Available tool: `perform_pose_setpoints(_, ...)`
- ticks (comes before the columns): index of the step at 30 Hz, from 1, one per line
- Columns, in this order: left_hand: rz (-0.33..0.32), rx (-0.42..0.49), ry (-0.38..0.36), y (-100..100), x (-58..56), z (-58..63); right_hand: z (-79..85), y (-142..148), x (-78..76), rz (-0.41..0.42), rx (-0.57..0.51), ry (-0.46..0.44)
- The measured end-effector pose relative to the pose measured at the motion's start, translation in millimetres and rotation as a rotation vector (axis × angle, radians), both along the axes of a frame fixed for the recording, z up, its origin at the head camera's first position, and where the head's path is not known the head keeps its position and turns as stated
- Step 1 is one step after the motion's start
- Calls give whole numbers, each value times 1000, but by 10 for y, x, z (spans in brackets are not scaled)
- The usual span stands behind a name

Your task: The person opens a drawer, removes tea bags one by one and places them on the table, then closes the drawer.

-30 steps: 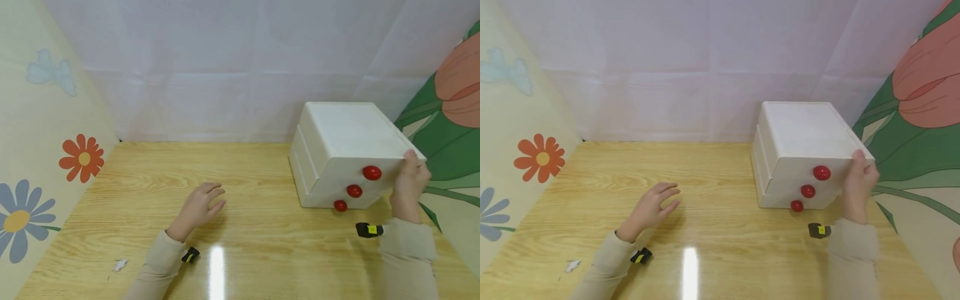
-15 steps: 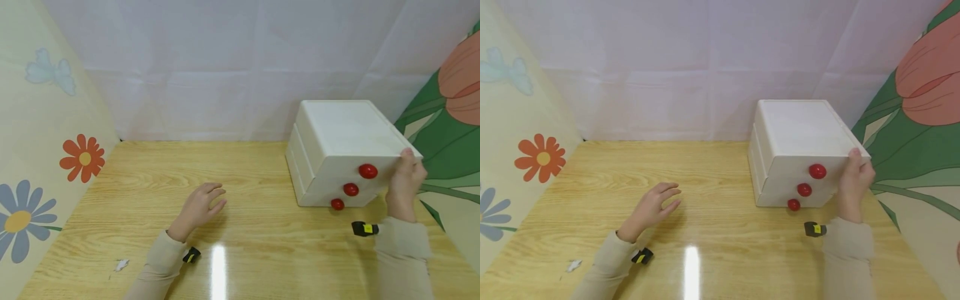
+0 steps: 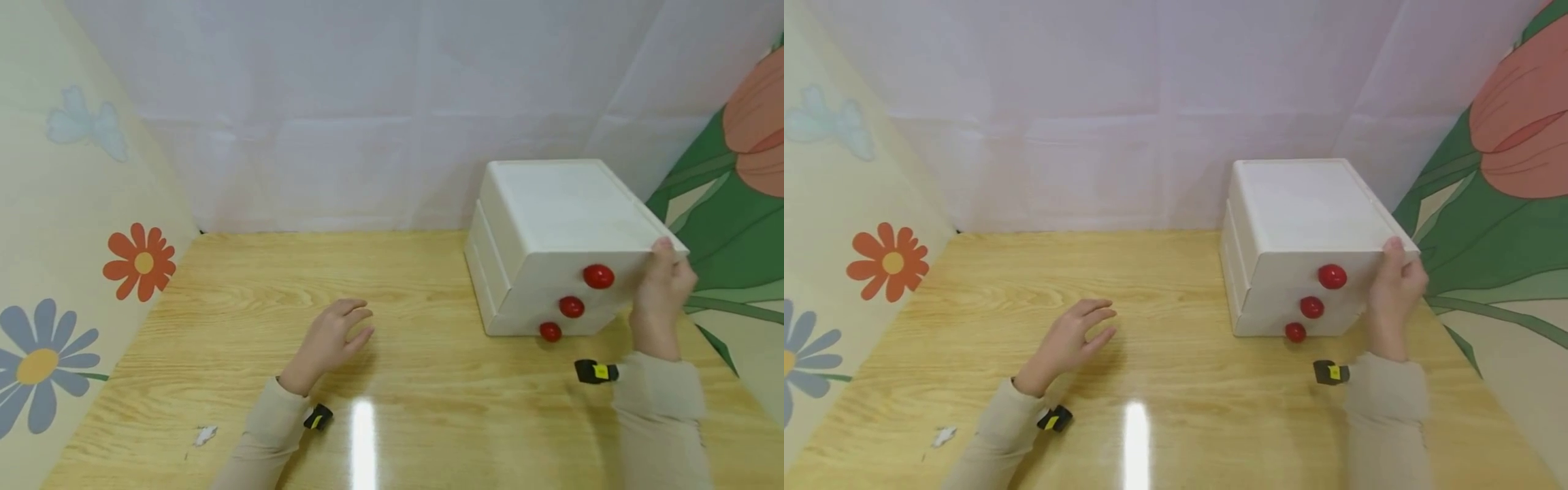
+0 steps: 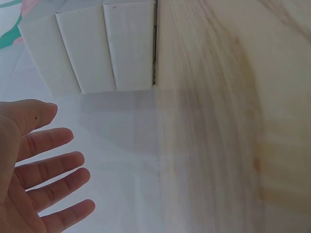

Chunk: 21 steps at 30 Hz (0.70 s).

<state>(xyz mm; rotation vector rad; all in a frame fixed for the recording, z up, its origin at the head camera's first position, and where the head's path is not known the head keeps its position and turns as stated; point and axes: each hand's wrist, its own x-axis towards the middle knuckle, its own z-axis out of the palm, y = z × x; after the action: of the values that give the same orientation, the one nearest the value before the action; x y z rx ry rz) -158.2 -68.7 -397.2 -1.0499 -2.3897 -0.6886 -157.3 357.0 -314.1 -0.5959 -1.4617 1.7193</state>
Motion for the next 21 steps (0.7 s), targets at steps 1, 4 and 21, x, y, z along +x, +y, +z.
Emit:
perform_pose_setpoints(1,1,0,-1,3,3,11,4,-4,0,-2,3,6)
perform_pose_setpoints(4,10,-7,-8,7,13,33,13,-11,-1,0,1,13)
perform_pose_setpoints(21,15,-11,-22,-2,24,28,-21,-111,-10,15,78,-6)
